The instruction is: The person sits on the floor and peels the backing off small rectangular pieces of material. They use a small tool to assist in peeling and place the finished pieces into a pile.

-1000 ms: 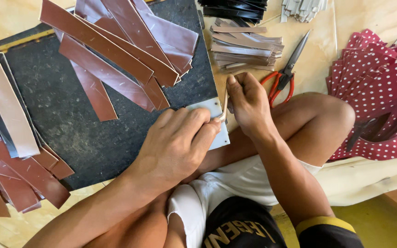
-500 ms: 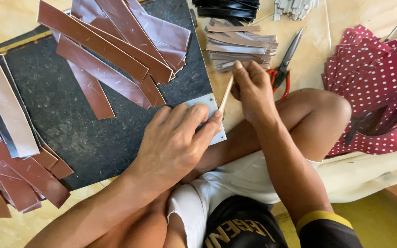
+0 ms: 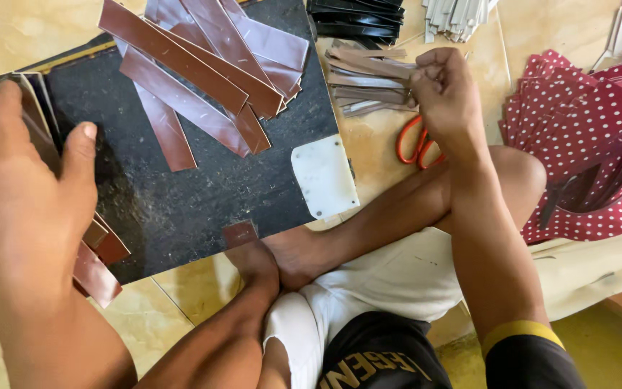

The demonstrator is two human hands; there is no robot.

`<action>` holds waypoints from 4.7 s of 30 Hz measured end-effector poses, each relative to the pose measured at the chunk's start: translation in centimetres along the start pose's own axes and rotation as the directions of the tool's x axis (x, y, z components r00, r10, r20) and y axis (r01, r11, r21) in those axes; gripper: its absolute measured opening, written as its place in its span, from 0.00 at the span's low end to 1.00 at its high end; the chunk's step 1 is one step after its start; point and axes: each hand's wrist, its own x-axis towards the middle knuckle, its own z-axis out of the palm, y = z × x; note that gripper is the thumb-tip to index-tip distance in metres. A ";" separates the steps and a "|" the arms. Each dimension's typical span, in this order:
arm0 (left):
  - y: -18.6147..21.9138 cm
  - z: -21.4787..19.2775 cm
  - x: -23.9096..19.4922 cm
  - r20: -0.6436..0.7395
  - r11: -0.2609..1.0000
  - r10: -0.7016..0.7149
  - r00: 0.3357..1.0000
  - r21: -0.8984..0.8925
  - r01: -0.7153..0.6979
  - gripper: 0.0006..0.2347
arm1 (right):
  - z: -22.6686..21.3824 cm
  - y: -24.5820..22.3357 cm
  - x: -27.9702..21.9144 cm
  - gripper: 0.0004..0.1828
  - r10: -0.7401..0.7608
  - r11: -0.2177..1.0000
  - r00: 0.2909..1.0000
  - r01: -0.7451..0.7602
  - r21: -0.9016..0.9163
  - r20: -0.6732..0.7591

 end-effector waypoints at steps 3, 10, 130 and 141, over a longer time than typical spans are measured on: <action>-0.8 1.0 -0.6 -0.028 0.997 0.018 0.999 0.080 -0.015 0.21 | 0.5 0.4 0.2 0.09 0.041 0.969 0.998 -0.049 -0.242 -0.038; -1.3 0.9 0.0 -0.078 0.986 -0.010 0.997 -0.164 -0.003 0.22 | -1.0 0.0 -2.4 0.07 -0.257 0.770 0.961 0.139 -0.623 -0.103; 14.9 3.0 -0.1 0.268 0.370 0.376 0.887 -0.921 0.121 0.13 | 8.8 -11.3 -18.4 0.16 -0.232 0.953 0.942 0.270 -0.139 0.242; 14.2 2.1 -0.5 0.024 0.746 0.597 0.802 -0.383 -0.544 0.15 | 4.2 -14.1 -9.2 0.13 -0.359 0.746 0.871 0.484 -0.458 0.335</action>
